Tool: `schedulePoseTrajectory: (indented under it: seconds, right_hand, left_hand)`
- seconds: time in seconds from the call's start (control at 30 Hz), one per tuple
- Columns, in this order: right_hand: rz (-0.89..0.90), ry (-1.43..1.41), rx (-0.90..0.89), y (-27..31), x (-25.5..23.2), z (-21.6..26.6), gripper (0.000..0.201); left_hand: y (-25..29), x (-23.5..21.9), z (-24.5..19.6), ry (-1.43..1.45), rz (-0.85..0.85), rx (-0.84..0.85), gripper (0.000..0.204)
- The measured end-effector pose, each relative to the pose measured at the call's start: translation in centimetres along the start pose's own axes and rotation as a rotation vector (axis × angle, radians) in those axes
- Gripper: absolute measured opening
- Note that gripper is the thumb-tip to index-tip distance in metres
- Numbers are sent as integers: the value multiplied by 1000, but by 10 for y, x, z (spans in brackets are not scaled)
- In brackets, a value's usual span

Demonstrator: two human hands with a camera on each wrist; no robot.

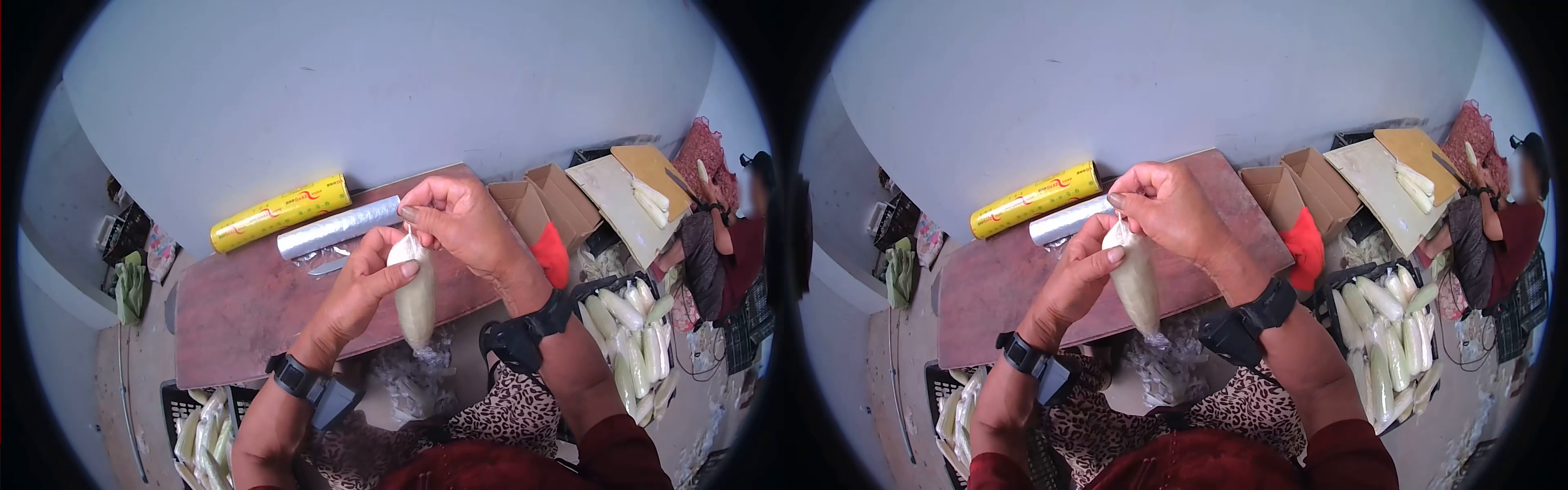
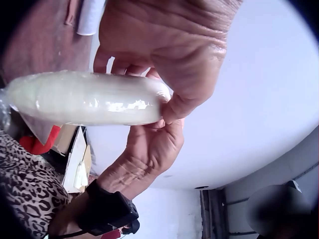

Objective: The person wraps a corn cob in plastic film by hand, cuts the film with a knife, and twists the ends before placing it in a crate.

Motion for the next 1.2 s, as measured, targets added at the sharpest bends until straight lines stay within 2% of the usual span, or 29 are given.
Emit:
schedulePoseTrajectory:
  seconds: [0.23, 0.33, 0.43, 0.63, 0.73, 0.83, 0.93, 1.03, 1.13, 1.2]
  right_hand:
    - [-18, 47, -76, -2, 0, 4, 7]
    - [-12, 112, -68, -2, 1, -1, 7]
    - [-32, 52, -40, -2, -1, -8, 6]
    - [-21, 70, -60, -1, 4, -6, 5]
    - [-31, 66, -22, 1, 6, -9, 6]
    - [-73, 14, -24, 1, 3, -8, 6]
    - [-117, -53, -81, -6, -4, -13, 10]
    - [-113, -110, -24, -7, -5, -19, 16]
    - [-190, -218, -28, -10, -19, -19, 16]
    - [-185, -396, -34, -18, -45, -29, 26]
  left_hand:
    - [2, 0, -6, -211, -83, -46, 45]
    - [1, 0, -4, -299, -68, 15, 44]
    - [-3, -1, 1, -97, -8, 43, 37]
    - [-2, 1, -6, 3, -75, -21, 28]
    - [0, -4, -4, -141, -14, -58, 27]
    - [1, 4, -8, -70, -44, -7, 26]
    - [1, 3, -6, -132, -20, -43, 24]
    - [0, -4, -1, -174, -72, -116, 22]
    - [-1, -9, -3, -9, -107, -71, 19]
    - [1, -15, -5, 65, -138, -39, 18]
Point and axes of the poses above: each hand's wrist, its own y-axis away from the middle knuckle, its own x-axis out of the palm, z = x × y, the point moved 10 cm from there along -y, towards the middle knuckle, and after that the axes turned 3 degrees about -x, right-handed, at the moved point
